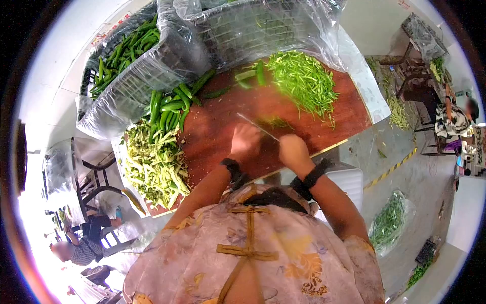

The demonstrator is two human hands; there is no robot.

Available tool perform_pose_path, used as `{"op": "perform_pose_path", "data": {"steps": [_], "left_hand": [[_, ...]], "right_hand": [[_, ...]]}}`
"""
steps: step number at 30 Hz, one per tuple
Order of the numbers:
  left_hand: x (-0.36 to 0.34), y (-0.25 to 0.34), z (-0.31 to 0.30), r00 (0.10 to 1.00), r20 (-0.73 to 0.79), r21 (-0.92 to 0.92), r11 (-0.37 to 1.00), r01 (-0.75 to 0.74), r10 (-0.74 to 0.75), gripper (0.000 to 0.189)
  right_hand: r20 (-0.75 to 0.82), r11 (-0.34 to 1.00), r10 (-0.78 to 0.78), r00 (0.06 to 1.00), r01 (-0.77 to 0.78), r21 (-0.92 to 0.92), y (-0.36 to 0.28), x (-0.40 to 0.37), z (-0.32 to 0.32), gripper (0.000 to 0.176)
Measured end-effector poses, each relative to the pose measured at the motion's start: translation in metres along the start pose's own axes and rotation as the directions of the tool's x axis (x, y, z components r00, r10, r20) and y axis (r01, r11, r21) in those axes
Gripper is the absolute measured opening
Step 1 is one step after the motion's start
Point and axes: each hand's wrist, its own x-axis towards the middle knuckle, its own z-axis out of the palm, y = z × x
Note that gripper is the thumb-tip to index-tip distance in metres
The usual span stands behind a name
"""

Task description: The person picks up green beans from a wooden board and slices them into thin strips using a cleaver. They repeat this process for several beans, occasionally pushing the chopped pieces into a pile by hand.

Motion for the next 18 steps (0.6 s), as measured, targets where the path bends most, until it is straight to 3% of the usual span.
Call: {"op": "perform_pose_path", "data": {"steps": [6, 12, 15, 17, 18], "left_hand": [[0.002, 0.002, -0.001, 1.000, -0.007, -0.016, 1.000, 0.017, -0.017, 0.022], [0.000, -0.003, 0.003, 1.000, -0.015, 0.006, 1.000, -0.020, 0.020, 0.022], [-0.006, -0.005, 0.005, 0.998, -0.056, -0.010, 1.000, -0.011, 0.011, 0.019], [-0.015, -0.009, 0.008, 0.969, -0.109, 0.059, 0.971, 0.231, -0.224, 0.014], [-0.016, -0.013, 0.004, 0.970, -0.106, 0.058, 0.972, 0.227, -0.220, 0.014]], "right_hand": [[-0.051, 0.999, -0.051, 0.997, 0.052, 0.012, -0.007, 0.016, 0.010, 0.011], [-0.081, 0.999, 0.033, 0.996, -0.030, 0.037, -0.003, 0.026, 0.018, 0.014], [-0.114, 0.998, 0.026, 0.993, -0.032, -0.056, 0.011, 0.004, 0.006, 0.013], [-0.098, 0.998, 0.017, 0.995, -0.023, -0.062, 0.009, -0.015, -0.006, 0.016], [-0.081, 0.998, 0.007, 0.997, -0.012, -0.068, 0.010, -0.024, -0.008, 0.019]]}}
